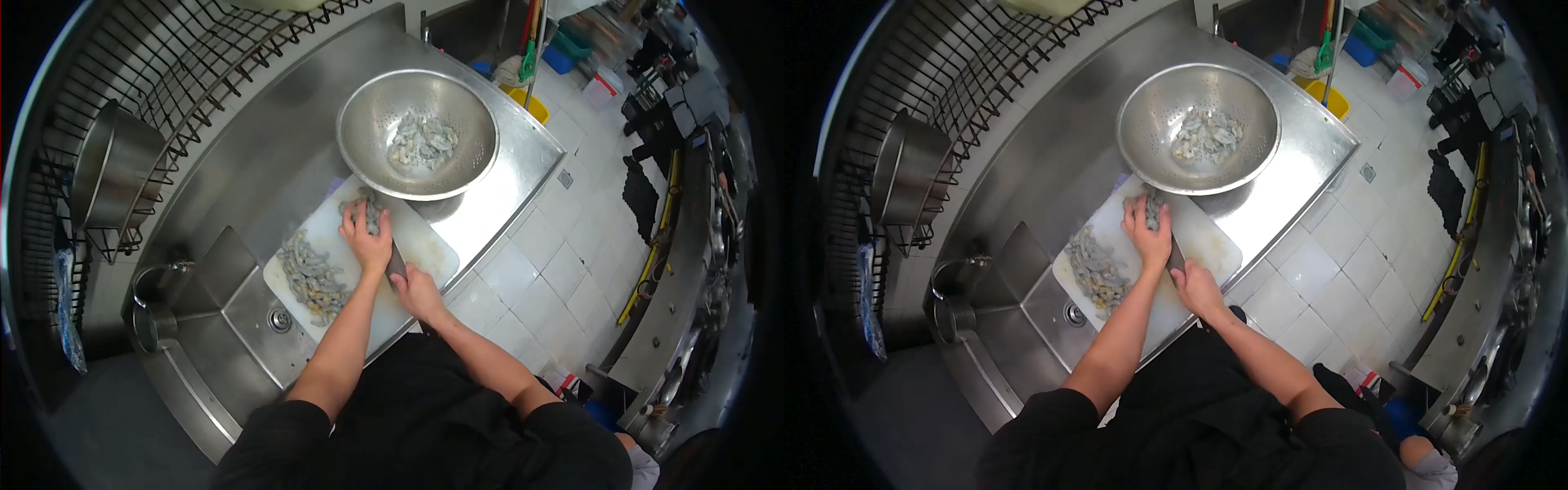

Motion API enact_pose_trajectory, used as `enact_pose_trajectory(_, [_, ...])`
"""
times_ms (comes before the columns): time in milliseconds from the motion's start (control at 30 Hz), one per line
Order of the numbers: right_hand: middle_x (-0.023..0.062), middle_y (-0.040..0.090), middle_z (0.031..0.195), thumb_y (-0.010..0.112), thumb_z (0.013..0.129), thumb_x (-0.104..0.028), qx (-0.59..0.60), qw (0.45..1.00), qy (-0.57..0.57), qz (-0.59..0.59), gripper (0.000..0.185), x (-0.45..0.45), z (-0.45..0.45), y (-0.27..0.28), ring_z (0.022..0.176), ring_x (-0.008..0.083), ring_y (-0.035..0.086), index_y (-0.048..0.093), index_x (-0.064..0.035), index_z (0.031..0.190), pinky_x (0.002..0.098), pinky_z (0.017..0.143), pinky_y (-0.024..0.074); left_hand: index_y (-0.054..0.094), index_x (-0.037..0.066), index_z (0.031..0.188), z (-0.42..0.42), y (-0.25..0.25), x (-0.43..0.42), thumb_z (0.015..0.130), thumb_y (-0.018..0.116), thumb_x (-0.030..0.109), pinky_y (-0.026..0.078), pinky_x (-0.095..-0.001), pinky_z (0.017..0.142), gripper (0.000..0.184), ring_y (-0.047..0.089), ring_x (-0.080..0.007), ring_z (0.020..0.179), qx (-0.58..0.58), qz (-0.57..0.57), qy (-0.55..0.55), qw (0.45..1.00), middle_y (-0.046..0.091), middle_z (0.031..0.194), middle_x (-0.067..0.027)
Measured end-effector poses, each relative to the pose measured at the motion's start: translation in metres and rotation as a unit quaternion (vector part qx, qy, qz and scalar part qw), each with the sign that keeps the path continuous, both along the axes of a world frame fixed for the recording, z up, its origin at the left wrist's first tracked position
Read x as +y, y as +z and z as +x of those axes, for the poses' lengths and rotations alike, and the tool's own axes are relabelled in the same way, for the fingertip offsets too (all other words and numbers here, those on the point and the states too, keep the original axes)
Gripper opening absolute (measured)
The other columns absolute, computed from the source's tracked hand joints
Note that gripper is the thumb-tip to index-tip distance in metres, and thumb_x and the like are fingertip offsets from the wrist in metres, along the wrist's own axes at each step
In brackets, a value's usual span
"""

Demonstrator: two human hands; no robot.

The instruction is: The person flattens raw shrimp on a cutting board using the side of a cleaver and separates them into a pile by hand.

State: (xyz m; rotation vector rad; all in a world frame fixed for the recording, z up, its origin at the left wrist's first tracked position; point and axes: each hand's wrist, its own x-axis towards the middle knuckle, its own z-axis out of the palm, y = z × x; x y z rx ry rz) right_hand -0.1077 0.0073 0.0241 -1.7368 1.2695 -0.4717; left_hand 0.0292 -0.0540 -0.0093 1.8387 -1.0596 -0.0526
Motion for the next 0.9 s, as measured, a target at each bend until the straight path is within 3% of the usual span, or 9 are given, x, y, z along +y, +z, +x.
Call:
enact_pose_trajectory(233, [0.0325, 0.063, 0.076, 0.058, 0.100, -0.027, -0.022, 0.999, 0.043, 0.015, 0.034, 0.001, -0.013, 0.072, 0.078, 0.0536, 0.061, 0.053, 0.0053, 0.093, 0.0564, 0.069, 0.0478, 0.066, 0.006, 0.122, 0.001, 0.070, 0.007, 0.084, 0.077, 0.022, 0.040, -0.0503, 0.101, 0.043, 0.051, -0.0403, 0.117, -0.068, -0.112, 0.068, 0.989, 0.058, 0.130, -0.0194])
enact_pose_trajectory(333, [0.0311, 0.063, 0.074, 0.059, 0.100, -0.028, -0.038, 0.998, 0.004, -0.046, 0.035, -0.009, -0.020, 0.105, 0.073, 0.0523, 0.061, 0.053, 0.0051, 0.091, 0.0536, 0.066, 0.0482, 0.066, 0.004, 0.121, -0.005, 0.141, -0.036, 0.085, 0.076, 0.022, 0.041, -0.0502, 0.101, 0.041, 0.052, -0.0401, 0.118, -0.068, -0.168, -0.022, 0.983, 0.058, 0.130, -0.0193])
enact_pose_trajectory(467, [0.0305, 0.061, 0.072, 0.060, 0.099, -0.026, -0.090, 0.993, -0.068, -0.030, 0.031, -0.012, -0.054, 0.121, 0.070, 0.0503, 0.061, 0.053, 0.0045, 0.097, 0.0544, 0.061, 0.0454, 0.067, 0.006, 0.120, 0.004, 0.171, -0.129, 0.087, 0.074, 0.029, 0.041, -0.0477, 0.102, 0.041, 0.055, -0.0378, 0.116, -0.030, -0.142, -0.144, 0.979, 0.063, 0.122, -0.0191])
enact_pose_trajectory(533, [0.0308, 0.061, 0.073, 0.061, 0.098, -0.026, -0.111, 0.990, -0.085, -0.018, 0.031, -0.005, -0.073, 0.119, 0.071, 0.0499, 0.062, 0.052, 0.0045, 0.096, 0.0533, 0.061, 0.0452, 0.070, 0.005, 0.115, 0.011, 0.176, -0.154, 0.090, 0.072, 0.030, 0.049, -0.0410, 0.093, 0.036, 0.066, -0.0328, 0.098, -0.052, 0.179, -0.216, 0.958, 0.071, 0.102, -0.0161])
enact_pose_trajectory(567, [0.0311, 0.061, 0.073, 0.061, 0.098, -0.026, -0.083, 0.995, -0.063, -0.008, 0.032, 0.001, -0.082, 0.114, 0.072, 0.0499, 0.062, 0.053, 0.0047, 0.095, 0.0525, 0.062, 0.0462, 0.070, 0.005, 0.115, 0.019, 0.174, -0.154, 0.090, 0.072, 0.030, 0.049, -0.0410, 0.093, 0.036, 0.066, -0.0328, 0.098, -0.052, 0.177, -0.217, 0.958, 0.071, 0.102, -0.0161])
enact_pose_trajectory(633, [0.0313, 0.061, 0.074, 0.061, 0.098, -0.026, -0.056, 0.998, -0.042, 0.003, 0.032, 0.014, -0.097, 0.098, 0.074, 0.0498, 0.062, 0.054, 0.0048, 0.093, 0.0517, 0.063, 0.0472, 0.072, 0.004, 0.106, 0.043, 0.174, -0.150, 0.094, 0.066, 0.029, 0.051, -0.0403, 0.084, 0.028, 0.067, -0.0305, 0.085, -0.067, -0.071, -0.226, 0.969, 0.070, 0.088, -0.0147])
enact_pose_trajectory(767, [0.0313, 0.062, 0.077, 0.061, 0.097, -0.028, -0.032, 0.998, -0.029, 0.056, 0.034, 0.034, -0.107, 0.061, 0.076, 0.0506, 0.062, 0.056, 0.0056, 0.092, 0.0514, 0.066, 0.0486, 0.073, 0.002, 0.101, 0.086, 0.127, -0.107, 0.094, 0.065, 0.018, 0.050, -0.0341, 0.065, 0.019, 0.061, -0.0195, 0.066, 0.051, -0.152, 0.024, 0.987, 0.071, 0.079, -0.0093])
enact_pose_trajectory(833, [0.0314, 0.062, 0.078, 0.062, 0.097, -0.028, -0.024, 0.996, -0.026, 0.077, 0.035, 0.034, -0.104, 0.050, 0.077, 0.0508, 0.062, 0.056, 0.0058, 0.092, 0.0516, 0.067, 0.0488, 0.072, 0.002, 0.095, 0.099, 0.068, -0.092, 0.090, 0.066, 0.017, 0.052, -0.0373, 0.069, 0.016, 0.064, -0.0246, 0.070, 0.070, -0.070, 0.038, 0.994, 0.070, 0.078, -0.0116])
enact_pose_trajectory(900, [0.0323, 0.062, 0.079, 0.061, 0.096, -0.028, -0.016, 0.995, -0.024, 0.092, 0.035, 0.029, -0.098, 0.038, 0.079, 0.0517, 0.061, 0.056, 0.0062, 0.091, 0.0522, 0.069, 0.0487, 0.068, 0.003, 0.104, 0.104, 0.009, -0.072, 0.091, 0.062, 0.021, 0.046, -0.0432, 0.089, 0.022, 0.059, -0.0313, 0.100, -0.086, 0.124, -0.132, 0.980, 0.067, 0.103, -0.0145])
